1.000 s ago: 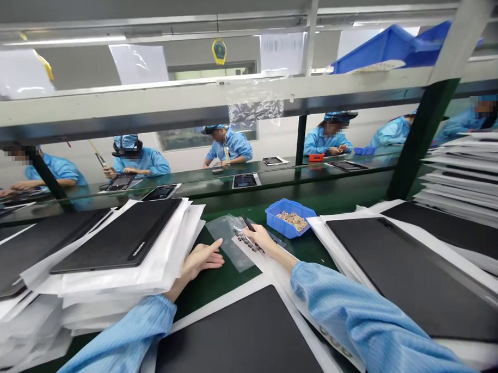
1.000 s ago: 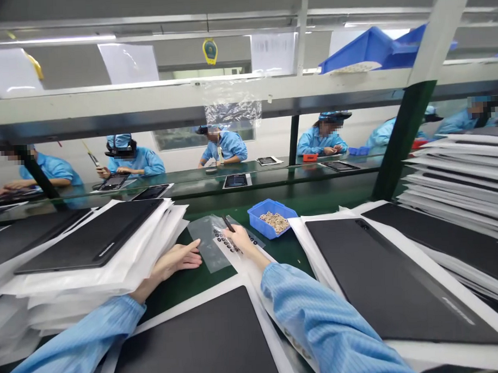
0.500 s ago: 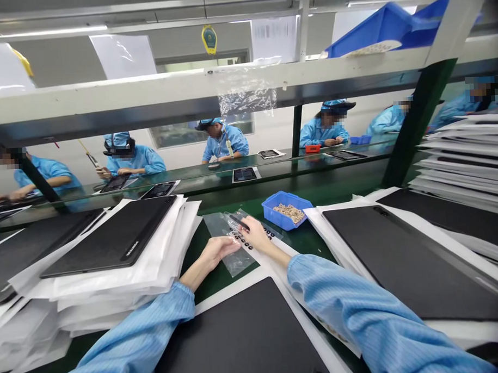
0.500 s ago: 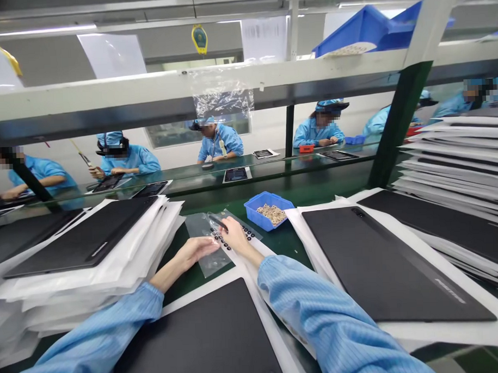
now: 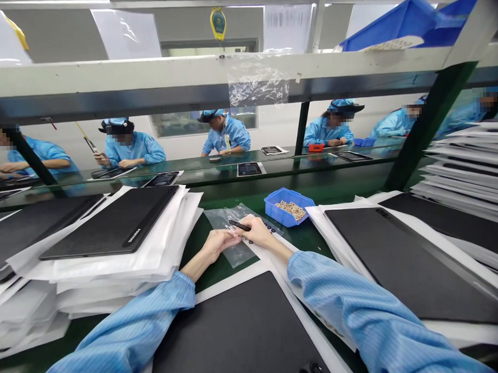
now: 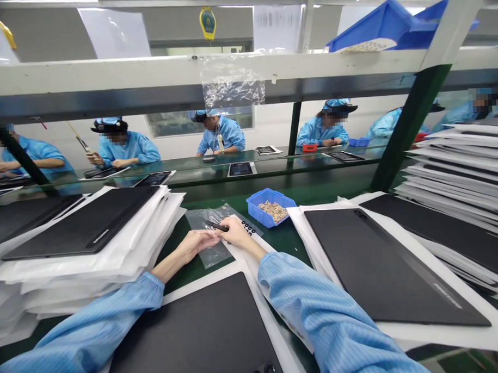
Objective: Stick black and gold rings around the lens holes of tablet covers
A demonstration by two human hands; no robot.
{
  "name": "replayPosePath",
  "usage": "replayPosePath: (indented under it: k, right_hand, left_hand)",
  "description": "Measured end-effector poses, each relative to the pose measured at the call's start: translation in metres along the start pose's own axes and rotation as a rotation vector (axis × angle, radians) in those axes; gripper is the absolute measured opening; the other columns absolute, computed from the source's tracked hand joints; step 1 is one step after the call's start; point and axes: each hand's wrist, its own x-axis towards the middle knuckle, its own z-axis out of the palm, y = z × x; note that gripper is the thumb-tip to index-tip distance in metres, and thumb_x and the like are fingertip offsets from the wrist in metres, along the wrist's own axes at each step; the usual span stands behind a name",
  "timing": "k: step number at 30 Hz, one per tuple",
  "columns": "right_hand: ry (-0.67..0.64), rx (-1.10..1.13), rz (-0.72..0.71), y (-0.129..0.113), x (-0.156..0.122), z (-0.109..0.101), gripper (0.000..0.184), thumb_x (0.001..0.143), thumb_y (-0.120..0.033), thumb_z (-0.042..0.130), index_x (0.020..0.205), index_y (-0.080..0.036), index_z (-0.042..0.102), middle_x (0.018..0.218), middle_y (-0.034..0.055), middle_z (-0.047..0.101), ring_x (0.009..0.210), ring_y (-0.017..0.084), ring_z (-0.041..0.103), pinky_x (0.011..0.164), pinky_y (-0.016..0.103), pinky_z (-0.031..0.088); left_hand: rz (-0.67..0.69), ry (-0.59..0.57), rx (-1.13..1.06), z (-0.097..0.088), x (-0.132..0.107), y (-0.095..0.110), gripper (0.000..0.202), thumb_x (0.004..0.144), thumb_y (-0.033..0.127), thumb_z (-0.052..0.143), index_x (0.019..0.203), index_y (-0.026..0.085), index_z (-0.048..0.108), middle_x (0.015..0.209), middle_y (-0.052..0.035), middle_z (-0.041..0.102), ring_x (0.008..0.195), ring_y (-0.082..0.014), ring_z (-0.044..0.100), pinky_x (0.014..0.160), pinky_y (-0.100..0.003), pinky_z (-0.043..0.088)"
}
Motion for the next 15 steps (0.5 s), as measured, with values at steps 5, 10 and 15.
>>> replayPosePath:
  k: [5, 10, 15]
  right_hand:
    - [0.022, 0.025, 0.062, -0.003, -0.002, 0.000, 0.025, 0.070, -0.021, 0.061, 0.048, -0.016, 0.051, 0.054, -0.0022, 0.047, 0.060, 0.012, 0.042, 0.060, 0.024, 0.030]
    - [0.039, 0.105, 0.215, -0.009, 0.002, -0.014, 0.017, 0.070, -0.027, 0.057, 0.058, -0.015, 0.057, 0.054, -0.0016, 0.048, 0.054, 0.011, 0.042, 0.054, 0.025, 0.030]
    - [-0.062, 0.230, 0.337, -0.043, -0.013, -0.050, 0.020, 0.067, -0.034, 0.061, 0.064, -0.015, 0.059, 0.050, -0.0052, 0.041, 0.046, 0.008, 0.034, 0.046, 0.023, 0.025]
  left_hand:
    - [-0.005, 0.018, 0.103, 0.002, -0.001, 0.000, 0.027, 0.092, 0.029, 0.059, 0.111, 0.011, 0.059, 0.107, -0.0091, 0.062, 0.090, -0.0181, 0.063, 0.077, -0.035, 0.055]
    - [-0.066, 0.075, 0.356, -0.001, -0.005, 0.009, 0.028, 0.092, 0.030, 0.058, 0.113, 0.011, 0.058, 0.107, -0.0087, 0.061, 0.088, -0.0175, 0.063, 0.075, -0.034, 0.055]
    - [-0.126, 0.122, 0.759, -0.018, -0.018, 0.028, 0.026, 0.090, 0.036, 0.061, 0.092, 0.010, 0.061, 0.080, -0.0031, 0.063, 0.066, -0.0132, 0.061, 0.062, -0.028, 0.052]
